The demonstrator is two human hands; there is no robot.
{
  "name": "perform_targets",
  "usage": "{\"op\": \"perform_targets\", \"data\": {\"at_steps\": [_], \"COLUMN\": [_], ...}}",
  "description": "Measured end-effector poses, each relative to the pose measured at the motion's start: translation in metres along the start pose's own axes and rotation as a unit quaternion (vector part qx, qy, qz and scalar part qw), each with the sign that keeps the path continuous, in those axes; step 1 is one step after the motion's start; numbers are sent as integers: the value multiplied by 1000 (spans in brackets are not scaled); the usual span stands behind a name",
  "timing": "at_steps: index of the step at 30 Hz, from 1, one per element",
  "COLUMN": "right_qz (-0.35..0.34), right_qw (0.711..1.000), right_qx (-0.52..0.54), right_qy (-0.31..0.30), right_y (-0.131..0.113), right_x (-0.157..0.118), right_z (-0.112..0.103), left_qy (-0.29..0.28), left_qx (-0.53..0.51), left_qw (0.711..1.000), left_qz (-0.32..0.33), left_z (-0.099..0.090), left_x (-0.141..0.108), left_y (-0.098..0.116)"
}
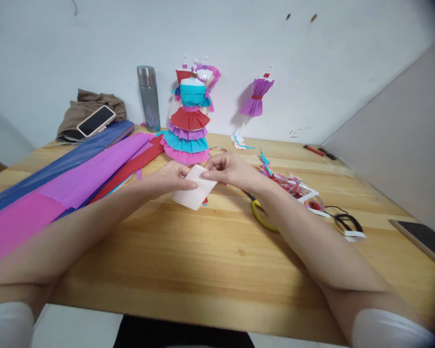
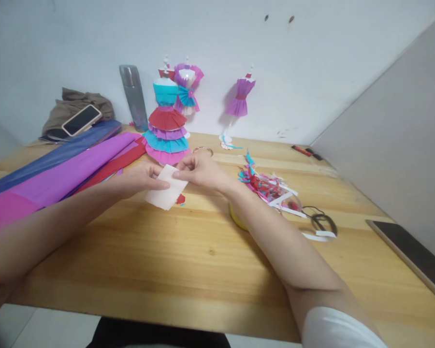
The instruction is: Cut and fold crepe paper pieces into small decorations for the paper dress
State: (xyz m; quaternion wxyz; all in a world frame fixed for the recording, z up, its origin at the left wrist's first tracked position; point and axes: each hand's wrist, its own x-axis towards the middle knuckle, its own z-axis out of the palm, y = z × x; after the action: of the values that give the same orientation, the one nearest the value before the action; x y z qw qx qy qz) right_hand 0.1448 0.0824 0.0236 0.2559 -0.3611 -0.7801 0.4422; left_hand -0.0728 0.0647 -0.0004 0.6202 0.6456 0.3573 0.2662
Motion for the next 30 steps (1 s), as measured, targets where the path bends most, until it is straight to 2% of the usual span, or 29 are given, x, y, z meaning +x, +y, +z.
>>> {"op": "perform_targets", "data": {"at_steps": [3, 6, 8, 10, 13, 17, 20, 23, 25, 27, 30], "right_qz": [-8, -10, -19, -23, -11, 0, -1, -4, 0, 9, 9], "right_qw": [999, 998, 999, 999, 997, 989, 982, 985, 987, 986, 981], "right_qx": [-41, -45, -15, 25, 53, 73, 109, 126, 125, 122, 123], "right_qy": [-18, -35, -27, -8, 53, 128, 151, 121, 102, 113, 150], "right_y": [-3, -6, -7, -8, -6, -5, -7, -7, -4, 0, 5], "right_x": [-3, -5, -5, -4, -1, 0, -1, -1, 1, 5, 8], "right_z": [-9, -13, -9, 1, 16, 16, 9, 10, 16, 22, 24], "left_qy": [-31, -27, -19, -9, -1, -12, 34, 131, 170, 178, 147], "left_qx": [-5, -3, 3, 20, 48, 24, -18, -38, -52, -69, -104], "left_qw": [1000, 1000, 1000, 1000, 999, 1000, 999, 990, 983, 980, 981], "left_qz": [-3, -3, -2, -6, -9, -12, 8, 38, 54, 64, 76], "left_z": [-3, -2, -1, 1, 4, 6, 7, 7, 8, 8, 6], "left_x": [1, 1, 1, 0, -2, -2, 1, 5, 6, 7, 6], "left_y": [0, 0, -1, -2, -1, 2, 1, -2, -3, -3, -1]}}
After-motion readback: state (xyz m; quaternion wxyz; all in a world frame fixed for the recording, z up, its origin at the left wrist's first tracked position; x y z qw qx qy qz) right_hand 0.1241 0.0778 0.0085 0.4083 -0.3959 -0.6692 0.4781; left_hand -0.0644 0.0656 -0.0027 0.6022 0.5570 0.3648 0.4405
